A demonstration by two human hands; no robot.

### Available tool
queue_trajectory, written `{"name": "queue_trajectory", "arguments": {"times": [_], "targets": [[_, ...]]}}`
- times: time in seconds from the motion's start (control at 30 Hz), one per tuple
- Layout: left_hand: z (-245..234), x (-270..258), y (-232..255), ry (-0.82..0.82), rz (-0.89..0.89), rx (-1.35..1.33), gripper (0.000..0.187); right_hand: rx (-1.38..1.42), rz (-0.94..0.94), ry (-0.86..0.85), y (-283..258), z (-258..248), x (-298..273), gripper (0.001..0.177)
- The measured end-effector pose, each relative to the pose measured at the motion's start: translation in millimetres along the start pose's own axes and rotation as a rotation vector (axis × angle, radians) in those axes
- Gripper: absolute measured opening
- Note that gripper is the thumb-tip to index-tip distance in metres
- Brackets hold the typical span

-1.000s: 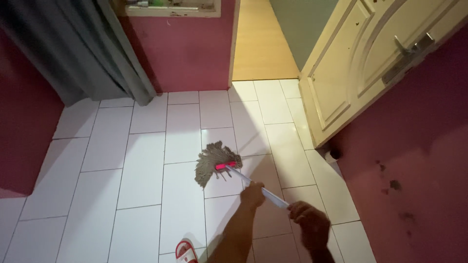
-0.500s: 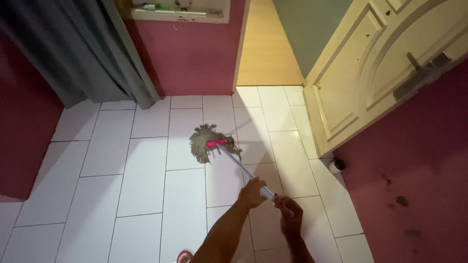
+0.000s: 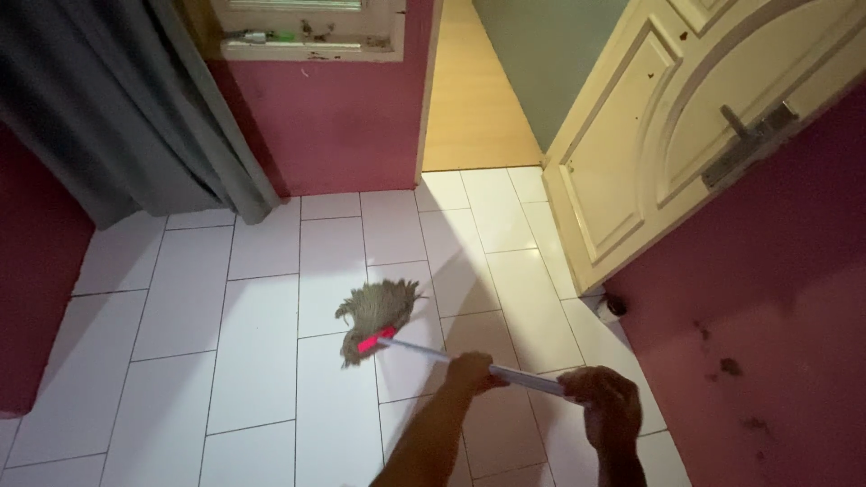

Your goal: The person mops a white tiled floor in a room with pink walls using a string mop. They move the mop back and forth across the floor, covering the area near a doorway and along the walls.

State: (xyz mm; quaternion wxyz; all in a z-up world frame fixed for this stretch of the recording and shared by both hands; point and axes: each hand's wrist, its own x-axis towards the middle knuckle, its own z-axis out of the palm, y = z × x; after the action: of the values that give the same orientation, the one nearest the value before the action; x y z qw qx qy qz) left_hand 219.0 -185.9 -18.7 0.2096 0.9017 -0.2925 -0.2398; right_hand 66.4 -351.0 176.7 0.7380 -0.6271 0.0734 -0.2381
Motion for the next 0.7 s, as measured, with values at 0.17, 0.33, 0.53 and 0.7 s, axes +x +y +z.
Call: {"name": "queue_trajectory", "arguments": {"times": [0.17, 0.33, 0.53, 0.7], "targets": [[-26, -28, 25, -0.029, -0.181, -0.179, 0.03, 0.364, -0.143, -0.125, -15, 25, 1, 0.033], [-33, -28, 5, 0.005, -0.24, -0.275, 0.026, 0.298, -0.146, -0.166, 6, 33, 9, 0.037], [-66, -50, -46, -0.025, -0.289, -0.193, 0.035, 0.288, -0.161, -0.239, 37, 78, 9, 0.038], [-111, -99, -97, -0.01, -0.518, -0.316, 0.031, 0.249, -0.128, -0.328, 73, 135, 5, 0.02]]}}
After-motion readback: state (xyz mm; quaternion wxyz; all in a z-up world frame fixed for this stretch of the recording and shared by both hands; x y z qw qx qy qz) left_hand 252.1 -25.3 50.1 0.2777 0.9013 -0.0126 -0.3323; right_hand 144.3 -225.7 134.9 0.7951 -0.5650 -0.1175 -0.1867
